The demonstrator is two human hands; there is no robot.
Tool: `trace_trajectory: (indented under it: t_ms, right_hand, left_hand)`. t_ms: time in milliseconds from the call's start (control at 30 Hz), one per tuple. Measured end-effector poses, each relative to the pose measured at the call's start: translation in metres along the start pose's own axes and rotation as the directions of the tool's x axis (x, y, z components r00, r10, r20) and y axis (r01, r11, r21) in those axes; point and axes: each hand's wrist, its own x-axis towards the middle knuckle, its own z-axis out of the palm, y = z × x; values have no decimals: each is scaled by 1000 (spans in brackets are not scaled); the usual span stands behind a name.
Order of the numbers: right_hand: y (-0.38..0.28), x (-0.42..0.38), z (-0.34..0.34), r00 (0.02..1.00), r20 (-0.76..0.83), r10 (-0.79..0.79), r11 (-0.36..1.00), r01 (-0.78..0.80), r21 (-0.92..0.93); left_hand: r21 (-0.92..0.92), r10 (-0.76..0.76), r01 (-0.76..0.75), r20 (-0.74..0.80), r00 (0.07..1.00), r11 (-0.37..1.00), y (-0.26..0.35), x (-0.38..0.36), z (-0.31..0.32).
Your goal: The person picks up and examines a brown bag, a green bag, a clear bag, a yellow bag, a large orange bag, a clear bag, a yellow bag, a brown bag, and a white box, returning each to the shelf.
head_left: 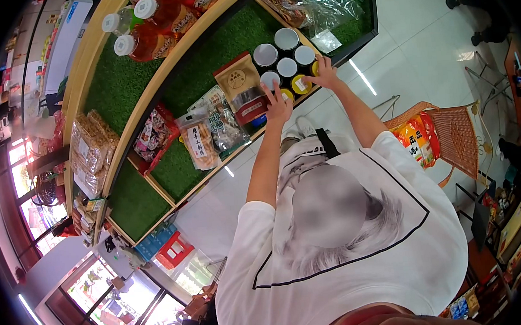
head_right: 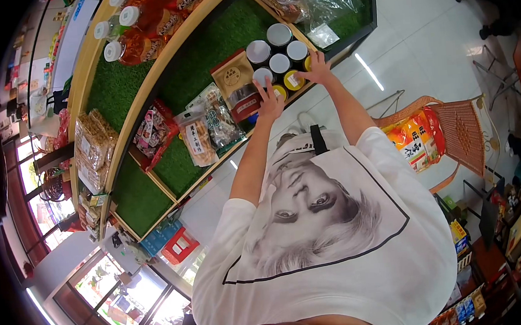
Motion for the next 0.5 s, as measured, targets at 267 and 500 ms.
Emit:
trace_trajectory:
  t_ms: [267,500]
  right_hand:
    - [-3,-2,-8,998,56,16,999,-14,-31]
    - [-5,-2,-11,998,58,24,998,-20,-56]
  left_hand:
    - [16,-23,23,16,1000,1000,3,1,-2]
    - [25,-39,39,28,999,999,6,0,-4]
